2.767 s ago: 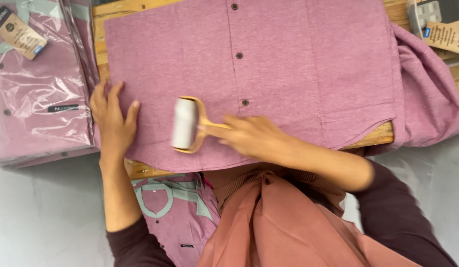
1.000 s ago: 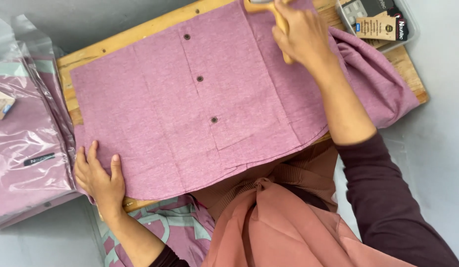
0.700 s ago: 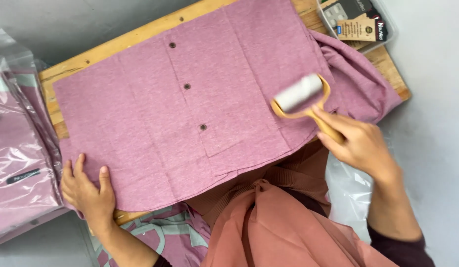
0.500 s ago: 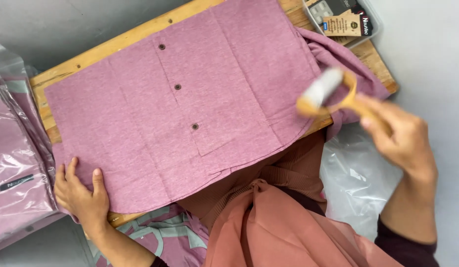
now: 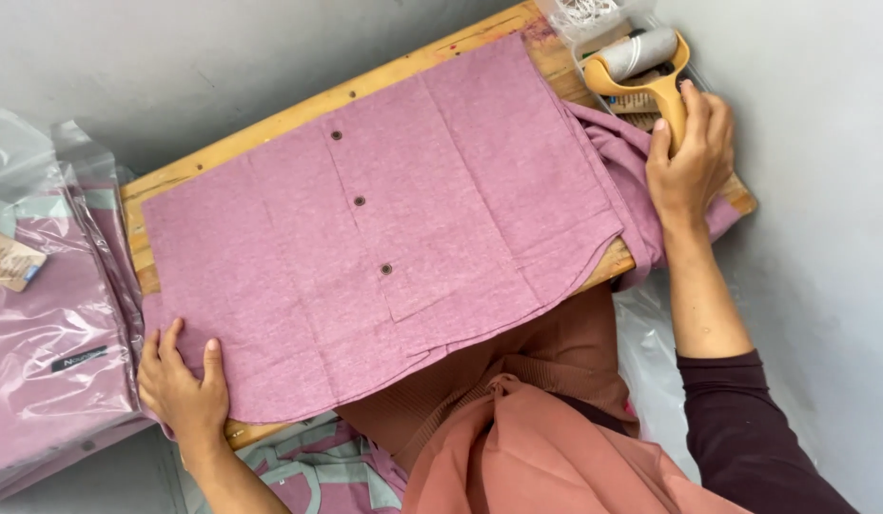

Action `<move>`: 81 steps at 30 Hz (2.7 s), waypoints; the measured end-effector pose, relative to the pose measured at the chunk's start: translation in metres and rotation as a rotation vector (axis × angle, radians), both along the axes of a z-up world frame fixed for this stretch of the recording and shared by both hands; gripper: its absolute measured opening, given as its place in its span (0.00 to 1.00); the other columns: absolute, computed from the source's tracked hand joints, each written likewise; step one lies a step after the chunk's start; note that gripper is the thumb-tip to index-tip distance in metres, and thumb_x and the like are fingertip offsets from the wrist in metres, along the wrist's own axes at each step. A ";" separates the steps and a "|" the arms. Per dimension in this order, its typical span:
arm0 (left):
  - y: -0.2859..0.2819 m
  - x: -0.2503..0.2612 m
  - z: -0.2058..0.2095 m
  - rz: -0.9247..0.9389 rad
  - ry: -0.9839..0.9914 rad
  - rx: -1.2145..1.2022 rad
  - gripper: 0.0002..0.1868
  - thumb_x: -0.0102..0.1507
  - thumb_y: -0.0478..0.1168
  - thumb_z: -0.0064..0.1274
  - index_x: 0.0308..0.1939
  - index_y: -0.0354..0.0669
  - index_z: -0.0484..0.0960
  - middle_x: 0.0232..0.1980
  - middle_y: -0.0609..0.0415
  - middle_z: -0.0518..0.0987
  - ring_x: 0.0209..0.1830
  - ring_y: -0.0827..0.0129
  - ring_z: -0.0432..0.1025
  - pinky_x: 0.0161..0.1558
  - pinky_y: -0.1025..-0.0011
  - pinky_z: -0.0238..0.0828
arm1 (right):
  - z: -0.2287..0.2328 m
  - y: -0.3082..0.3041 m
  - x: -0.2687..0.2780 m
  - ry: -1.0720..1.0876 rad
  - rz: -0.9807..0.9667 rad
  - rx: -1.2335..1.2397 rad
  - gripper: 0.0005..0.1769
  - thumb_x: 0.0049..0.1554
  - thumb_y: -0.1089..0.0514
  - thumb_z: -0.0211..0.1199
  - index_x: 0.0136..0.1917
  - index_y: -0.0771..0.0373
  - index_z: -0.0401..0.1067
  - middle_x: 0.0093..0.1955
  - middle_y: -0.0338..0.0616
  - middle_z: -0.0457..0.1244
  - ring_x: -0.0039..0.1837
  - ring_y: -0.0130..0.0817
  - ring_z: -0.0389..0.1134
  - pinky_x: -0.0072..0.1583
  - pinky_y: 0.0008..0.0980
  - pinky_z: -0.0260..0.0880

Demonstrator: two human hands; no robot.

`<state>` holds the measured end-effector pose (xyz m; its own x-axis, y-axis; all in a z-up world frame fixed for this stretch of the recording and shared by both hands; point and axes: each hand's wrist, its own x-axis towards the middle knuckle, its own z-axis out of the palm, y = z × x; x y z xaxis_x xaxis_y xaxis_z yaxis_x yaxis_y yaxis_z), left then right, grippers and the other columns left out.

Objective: Using a lint roller to remove debris from a pink shirt on a wooden table.

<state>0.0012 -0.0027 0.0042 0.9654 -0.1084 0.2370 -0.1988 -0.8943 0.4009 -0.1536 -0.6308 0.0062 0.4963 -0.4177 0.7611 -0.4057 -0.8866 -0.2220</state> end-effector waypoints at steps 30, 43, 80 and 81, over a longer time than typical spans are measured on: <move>-0.208 -0.191 0.000 -1.338 0.176 -0.236 0.11 0.72 0.46 0.43 0.54 0.51 0.77 0.58 0.51 0.80 0.50 0.54 0.77 0.39 0.57 0.68 | -0.047 0.022 -0.023 -0.189 0.432 0.099 0.12 0.67 0.77 0.64 0.56 0.69 0.85 0.61 0.60 0.67 0.69 0.65 0.70 0.81 0.61 0.18; -0.021 -0.021 0.036 -0.431 -0.267 -0.357 0.09 0.73 0.37 0.51 0.54 0.40 0.82 0.57 0.45 0.81 0.62 0.49 0.73 0.66 0.55 0.64 | -0.001 0.256 -0.047 0.602 0.868 0.064 0.36 0.53 0.29 0.61 0.70 0.44 0.67 0.75 0.45 0.57 0.78 0.50 0.52 0.73 0.68 0.40; -0.151 -0.042 0.040 -1.275 0.241 -0.296 0.18 0.60 0.31 0.60 0.53 0.50 0.81 0.55 0.59 0.82 0.57 0.65 0.75 0.62 0.54 0.56 | 0.082 0.230 -0.084 0.579 2.070 1.203 0.24 0.61 0.50 0.65 0.65 0.64 0.67 0.55 0.46 0.66 0.51 0.38 0.68 0.54 0.31 0.67; -0.143 -0.033 0.049 -1.162 0.206 -0.352 0.15 0.61 0.36 0.63 0.51 0.48 0.81 0.46 0.60 0.85 0.42 0.73 0.81 0.45 0.76 0.80 | 0.080 0.219 -0.090 0.544 1.887 1.099 0.31 0.58 0.53 0.69 0.68 0.64 0.61 0.60 0.46 0.62 0.59 0.39 0.66 0.62 0.31 0.66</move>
<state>-0.0317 -0.1456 0.0537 0.3606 -0.8893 0.2814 -0.7089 -0.0652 0.7023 -0.2432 -0.4122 0.0859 0.7237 0.6037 0.3344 0.3157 0.1412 -0.9383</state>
